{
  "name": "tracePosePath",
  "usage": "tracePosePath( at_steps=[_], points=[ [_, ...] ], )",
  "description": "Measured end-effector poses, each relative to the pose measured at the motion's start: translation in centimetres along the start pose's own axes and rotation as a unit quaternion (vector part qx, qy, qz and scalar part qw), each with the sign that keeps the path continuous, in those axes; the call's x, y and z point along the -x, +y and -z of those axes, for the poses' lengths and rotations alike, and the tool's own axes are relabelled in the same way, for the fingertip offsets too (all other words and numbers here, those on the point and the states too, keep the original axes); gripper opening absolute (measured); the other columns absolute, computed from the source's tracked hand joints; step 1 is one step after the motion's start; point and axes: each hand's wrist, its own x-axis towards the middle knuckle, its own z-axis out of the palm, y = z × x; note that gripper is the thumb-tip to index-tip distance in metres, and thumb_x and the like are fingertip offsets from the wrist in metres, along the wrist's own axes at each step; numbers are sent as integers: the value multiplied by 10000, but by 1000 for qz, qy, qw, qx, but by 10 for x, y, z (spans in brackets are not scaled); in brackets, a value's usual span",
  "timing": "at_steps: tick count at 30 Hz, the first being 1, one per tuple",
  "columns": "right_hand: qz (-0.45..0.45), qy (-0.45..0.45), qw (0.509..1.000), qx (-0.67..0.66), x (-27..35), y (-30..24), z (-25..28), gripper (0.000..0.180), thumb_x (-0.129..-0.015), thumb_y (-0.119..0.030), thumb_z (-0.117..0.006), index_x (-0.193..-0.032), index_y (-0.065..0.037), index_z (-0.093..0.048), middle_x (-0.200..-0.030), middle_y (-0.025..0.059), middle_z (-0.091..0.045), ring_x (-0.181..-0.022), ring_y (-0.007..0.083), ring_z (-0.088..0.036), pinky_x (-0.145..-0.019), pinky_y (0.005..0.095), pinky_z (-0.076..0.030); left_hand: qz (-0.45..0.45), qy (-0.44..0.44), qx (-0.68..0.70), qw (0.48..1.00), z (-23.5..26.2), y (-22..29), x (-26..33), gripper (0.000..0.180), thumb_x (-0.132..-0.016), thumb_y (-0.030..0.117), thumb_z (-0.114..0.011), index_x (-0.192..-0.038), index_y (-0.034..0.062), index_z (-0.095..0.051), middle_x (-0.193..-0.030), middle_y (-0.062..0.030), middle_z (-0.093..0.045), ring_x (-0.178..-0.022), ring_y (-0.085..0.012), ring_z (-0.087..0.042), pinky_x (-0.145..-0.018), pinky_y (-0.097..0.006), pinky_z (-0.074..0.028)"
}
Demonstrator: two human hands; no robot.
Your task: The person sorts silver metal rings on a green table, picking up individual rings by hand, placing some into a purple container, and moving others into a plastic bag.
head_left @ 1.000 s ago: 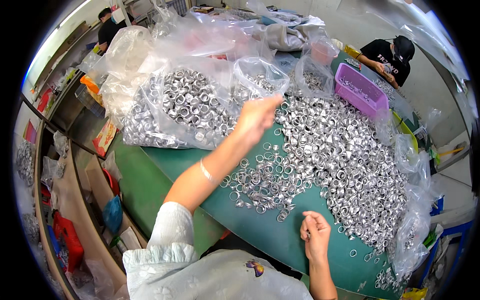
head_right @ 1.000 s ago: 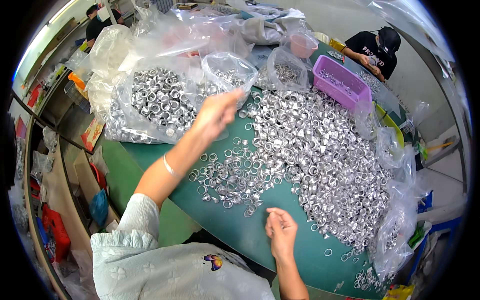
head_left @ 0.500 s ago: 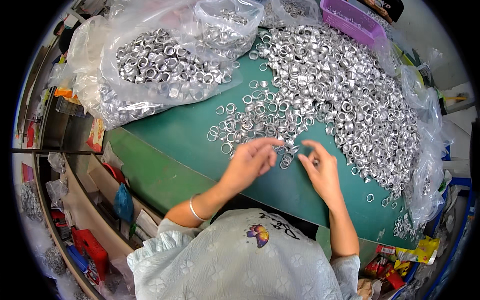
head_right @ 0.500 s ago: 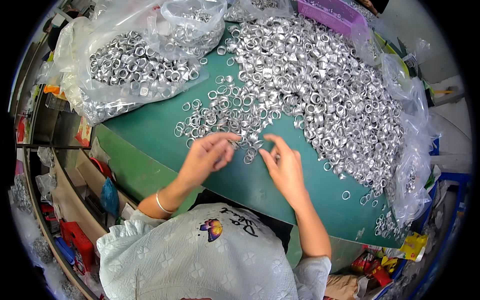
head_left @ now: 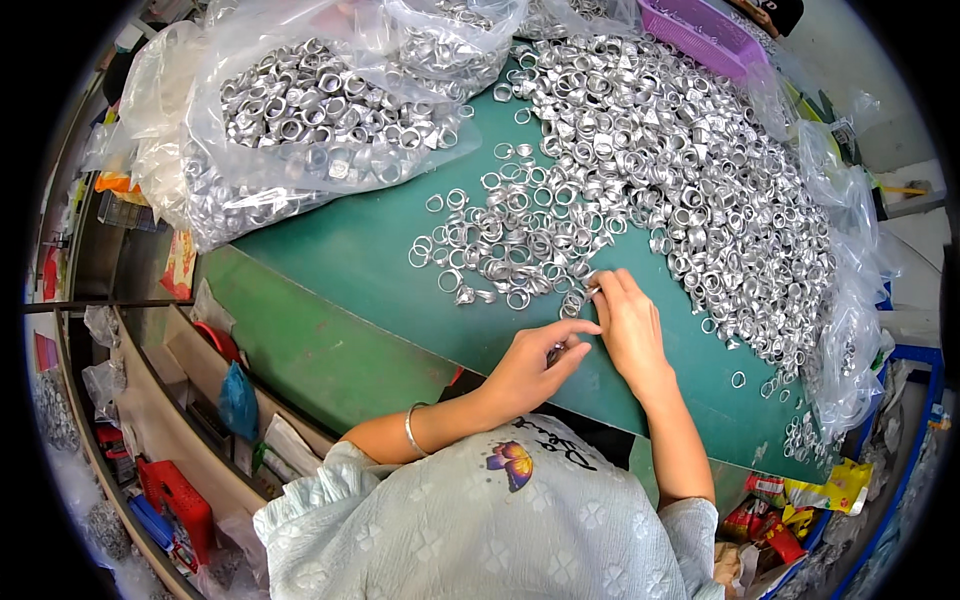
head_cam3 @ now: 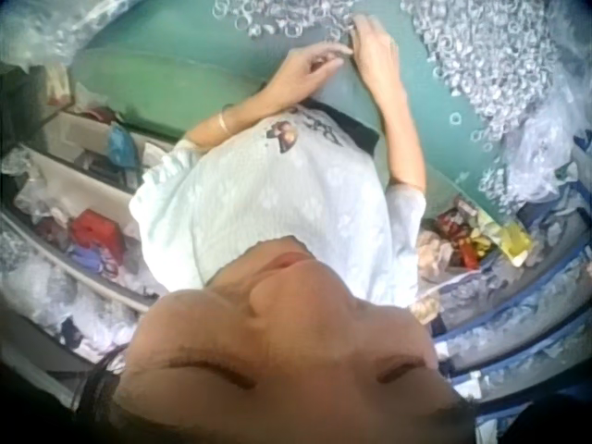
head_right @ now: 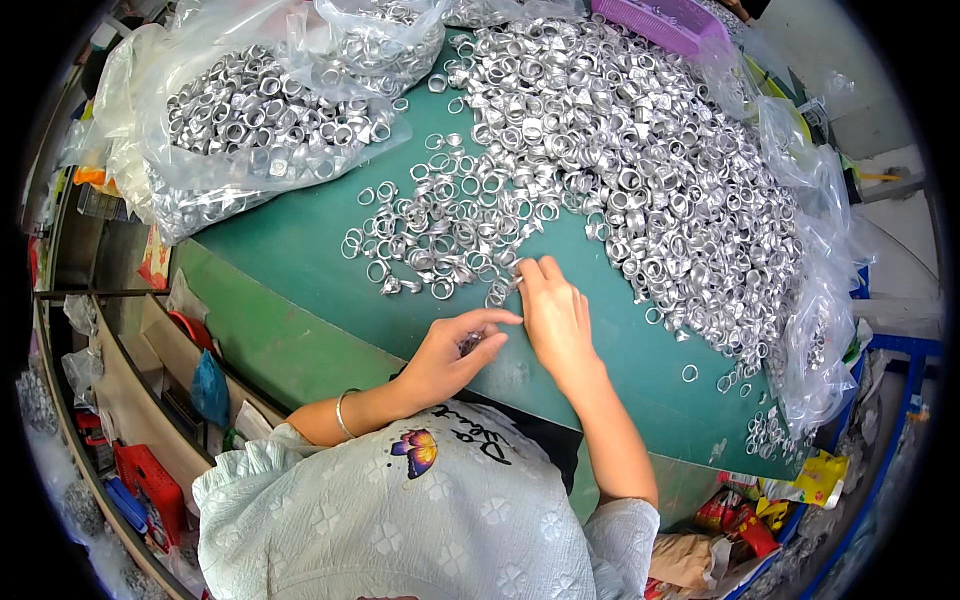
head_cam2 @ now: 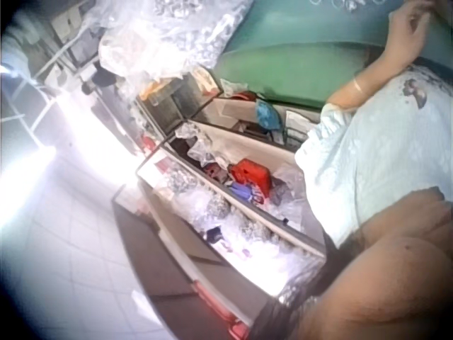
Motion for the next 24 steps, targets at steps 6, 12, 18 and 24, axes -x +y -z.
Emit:
tracePosePath(
  at_steps=[6,12,18,24],
  points=[
    [-218,-12,868,-446,16,3,16,142,-871,-132,-532,-831,4,-532,-619,-3,-478,-465,40,-381,-384,182,-271,-31,55,44,997,2,-8,10,296,-828,39,-566,-1123,55,-541,-684,38,-488,-598,-16,-395,-528,-176,-320],
    [-238,-181,612,-732,50,-1,15,157,-879,-175,-531,-888,-19,-519,-660,32,-507,-454,34,-358,-371,155,-247,-60,3,93,994,-5,5,11,457,-758,34,-641,-1196,56,-511,-663,64,-404,-590,-14,-347,-513,-175,-279],
    [-189,-185,596,-758,61,-3,3,166,-844,-137,-571,-925,-3,-517,-758,50,-536,-488,46,-413,-388,159,-295,-83,-24,82,993,-6,11,14,357,-751,29,-645,-1102,41,-585,-629,70,-367,-579,-22,-324,-502,-173,-266],
    [-171,-163,615,-752,61,-13,8,164,-842,-107,-566,-955,0,-516,-800,54,-543,-494,43,-404,-394,163,-285,-83,-12,103,991,-7,8,16,357,-750,30,-650,-1100,41,-583,-631,70,-376,-582,-20,-328,-504,-173,-268]
  ],
)
